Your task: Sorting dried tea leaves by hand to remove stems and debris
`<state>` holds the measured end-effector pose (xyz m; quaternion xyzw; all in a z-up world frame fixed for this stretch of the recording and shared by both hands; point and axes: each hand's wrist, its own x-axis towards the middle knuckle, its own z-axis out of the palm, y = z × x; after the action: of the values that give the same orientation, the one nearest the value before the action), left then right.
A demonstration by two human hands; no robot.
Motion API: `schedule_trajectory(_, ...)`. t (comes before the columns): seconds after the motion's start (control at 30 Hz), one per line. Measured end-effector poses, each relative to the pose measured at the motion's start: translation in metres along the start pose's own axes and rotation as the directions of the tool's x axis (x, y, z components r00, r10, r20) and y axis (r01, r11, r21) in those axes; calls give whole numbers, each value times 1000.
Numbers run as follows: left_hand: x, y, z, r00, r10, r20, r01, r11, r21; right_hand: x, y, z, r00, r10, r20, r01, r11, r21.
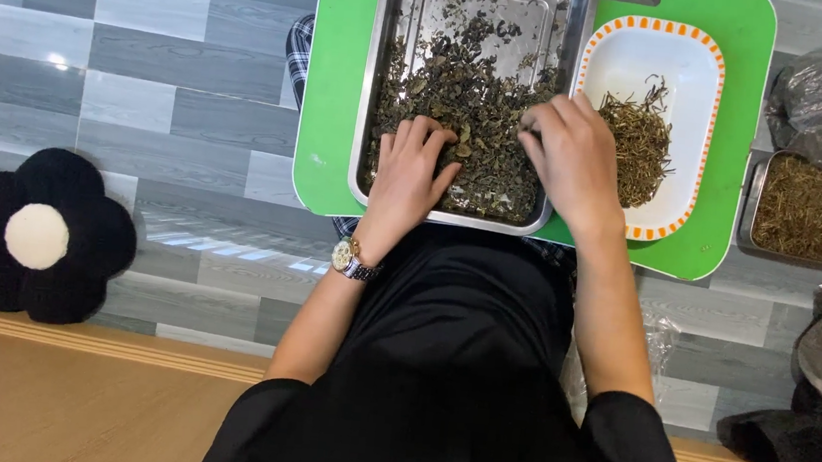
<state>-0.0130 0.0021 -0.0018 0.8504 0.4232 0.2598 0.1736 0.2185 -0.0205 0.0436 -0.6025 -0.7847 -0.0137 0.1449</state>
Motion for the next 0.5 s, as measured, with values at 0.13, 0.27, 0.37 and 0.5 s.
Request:
schedule_trajectory(0.13,-1,-3,4,1000,10,-8,-10,1000,3,22,16,27,998,-38,50,40,998,-40)
schedule_trajectory(0.27,0,-1,2,1000,5,-9,-5,1000,7,38,28,55,990,-131,51,135,987,-91)
schedule_trajectory(0.37,-1,-1,0,1000,4,-11,-4,1000,0,40,45,89,990,-135,51,140,984,-107)
schedule_trajectory(0.5,0,3,-3,999,14,-29,-14,1000,3,41,60,114,988,-156,14,157,982,-110)
